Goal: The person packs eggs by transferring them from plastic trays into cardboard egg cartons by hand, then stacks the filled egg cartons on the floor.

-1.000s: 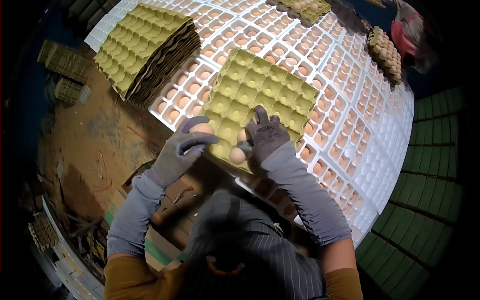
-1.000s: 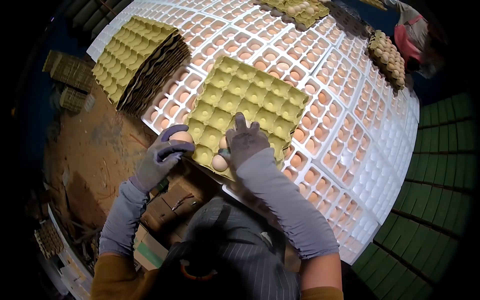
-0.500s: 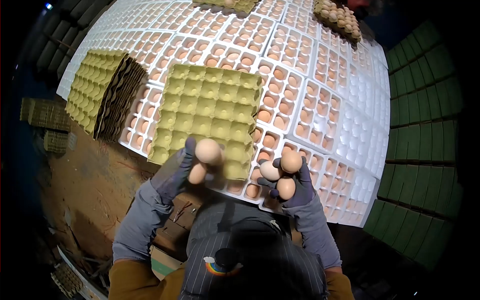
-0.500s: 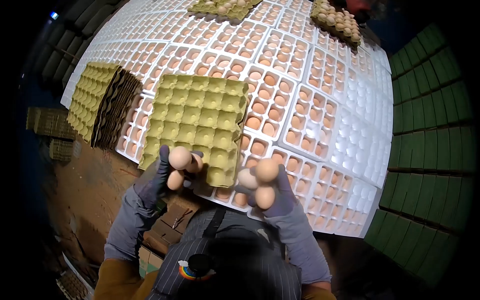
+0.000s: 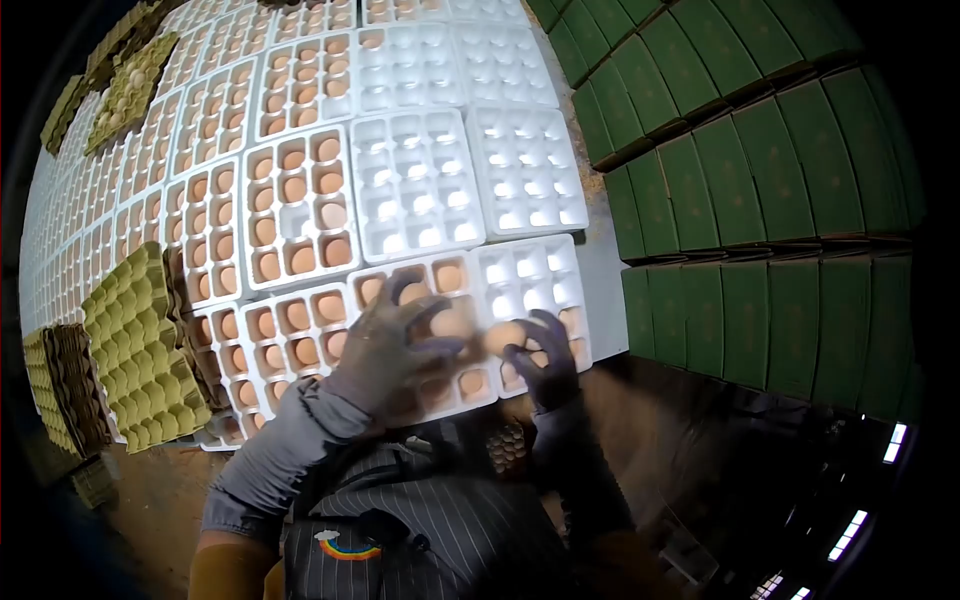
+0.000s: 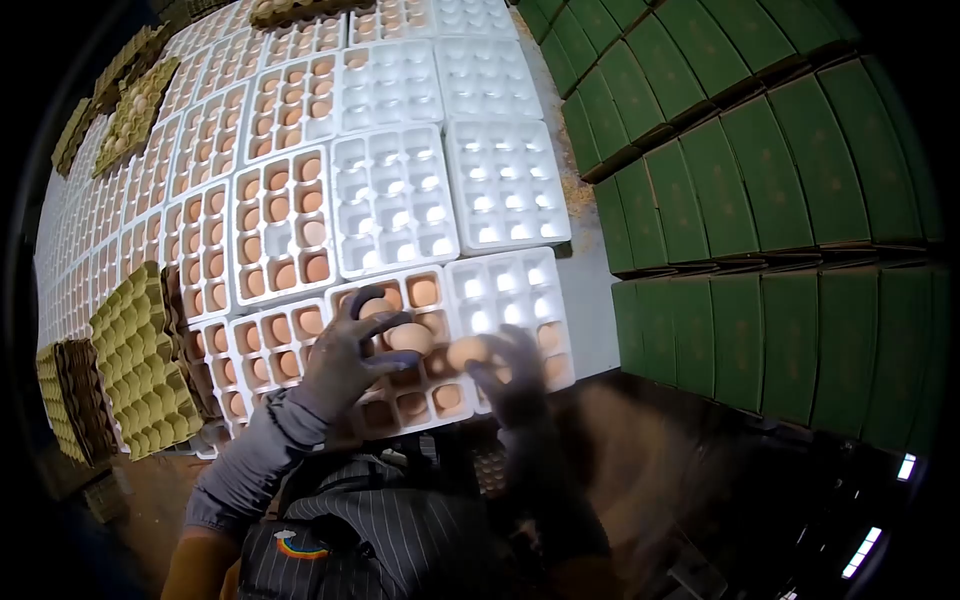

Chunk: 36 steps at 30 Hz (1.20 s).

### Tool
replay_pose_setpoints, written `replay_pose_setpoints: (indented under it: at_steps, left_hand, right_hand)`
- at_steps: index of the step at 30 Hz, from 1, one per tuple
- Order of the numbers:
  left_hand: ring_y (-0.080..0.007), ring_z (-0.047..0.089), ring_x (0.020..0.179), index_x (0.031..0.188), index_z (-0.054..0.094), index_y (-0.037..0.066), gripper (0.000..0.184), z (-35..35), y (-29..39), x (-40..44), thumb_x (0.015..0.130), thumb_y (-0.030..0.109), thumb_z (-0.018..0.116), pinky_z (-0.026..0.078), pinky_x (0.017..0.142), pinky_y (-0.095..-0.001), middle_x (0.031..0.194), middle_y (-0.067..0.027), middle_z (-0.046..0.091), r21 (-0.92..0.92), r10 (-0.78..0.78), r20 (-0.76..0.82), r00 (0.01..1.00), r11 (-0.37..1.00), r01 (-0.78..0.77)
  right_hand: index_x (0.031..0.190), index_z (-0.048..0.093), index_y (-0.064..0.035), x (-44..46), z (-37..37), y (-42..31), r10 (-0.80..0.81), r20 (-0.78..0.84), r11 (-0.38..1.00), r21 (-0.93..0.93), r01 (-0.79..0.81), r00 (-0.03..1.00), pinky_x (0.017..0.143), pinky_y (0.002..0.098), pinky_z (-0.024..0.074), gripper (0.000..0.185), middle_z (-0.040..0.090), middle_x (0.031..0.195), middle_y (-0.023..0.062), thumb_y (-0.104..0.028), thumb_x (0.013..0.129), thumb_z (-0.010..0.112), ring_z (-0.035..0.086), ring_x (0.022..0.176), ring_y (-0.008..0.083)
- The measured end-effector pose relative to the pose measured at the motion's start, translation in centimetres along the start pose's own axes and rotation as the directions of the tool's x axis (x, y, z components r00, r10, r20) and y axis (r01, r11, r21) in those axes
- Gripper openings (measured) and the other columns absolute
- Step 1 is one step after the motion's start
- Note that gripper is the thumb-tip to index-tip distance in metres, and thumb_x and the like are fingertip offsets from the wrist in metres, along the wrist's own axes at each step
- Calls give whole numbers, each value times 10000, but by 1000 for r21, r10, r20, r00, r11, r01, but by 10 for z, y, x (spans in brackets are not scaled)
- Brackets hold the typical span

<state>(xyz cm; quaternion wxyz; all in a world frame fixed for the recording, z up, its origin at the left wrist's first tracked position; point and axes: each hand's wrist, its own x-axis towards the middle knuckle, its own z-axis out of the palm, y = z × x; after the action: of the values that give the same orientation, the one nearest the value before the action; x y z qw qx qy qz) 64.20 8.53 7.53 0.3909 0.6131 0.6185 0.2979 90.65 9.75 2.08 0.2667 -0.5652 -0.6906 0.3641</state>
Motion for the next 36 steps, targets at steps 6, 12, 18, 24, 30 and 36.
replay_pose_setpoints:
  at_steps: [6,12,18,24,30,36]
  left_hand:
    - [-344,603,1019,1222,634,167,391,113,17,67,832,136,658,527,875,-428,1396,-170,463,481,41,142,989,870,-105]
    - [-343,616,1033,1265,611,160,379,126,3,98,888,187,638,522,878,-404,1316,-166,549,408,33,61,998,912,-55]
    - [-364,567,1153,1361,553,124,466,144,34,143,905,144,651,493,976,-411,1277,-181,547,-17,91,-119,989,995,-94]
    - [-428,361,1386,1474,360,4,584,149,10,144,927,57,557,266,1176,-508,1466,-241,402,81,290,-233,928,957,-279]
    - [-365,379,1404,1462,403,-2,572,7,-35,13,926,43,598,341,1141,-442,1487,-205,416,209,81,-563,823,977,47]
    - [-378,283,1446,1522,342,104,676,-166,-140,-198,959,379,594,175,1212,-524,1541,-190,354,307,-108,-914,391,447,840]
  right_hand:
    - [1139,674,-121,57,-73,74,-165,-77,759,-646,77,983,882,477,532,426,522,1338,233,-325,779,775,587,1093,425]
    - [1149,648,-159,77,-55,65,-364,200,804,-427,415,910,876,429,515,332,578,1168,154,-96,824,633,581,1069,337]
    - [1289,548,-23,129,-39,83,-442,-117,877,-262,402,889,887,425,474,404,596,1159,154,-56,887,582,556,1024,323]
    - [1320,562,-32,133,-38,96,-135,-283,980,102,170,949,916,387,500,482,621,1156,171,57,850,503,612,1018,306]
    - [1330,532,28,101,1,21,-50,42,840,543,19,998,966,294,463,411,586,1184,119,53,921,512,584,1063,190]
    - [1349,529,-38,58,149,-126,-287,692,903,427,-55,662,705,261,526,475,609,1120,107,-77,892,651,634,820,141]
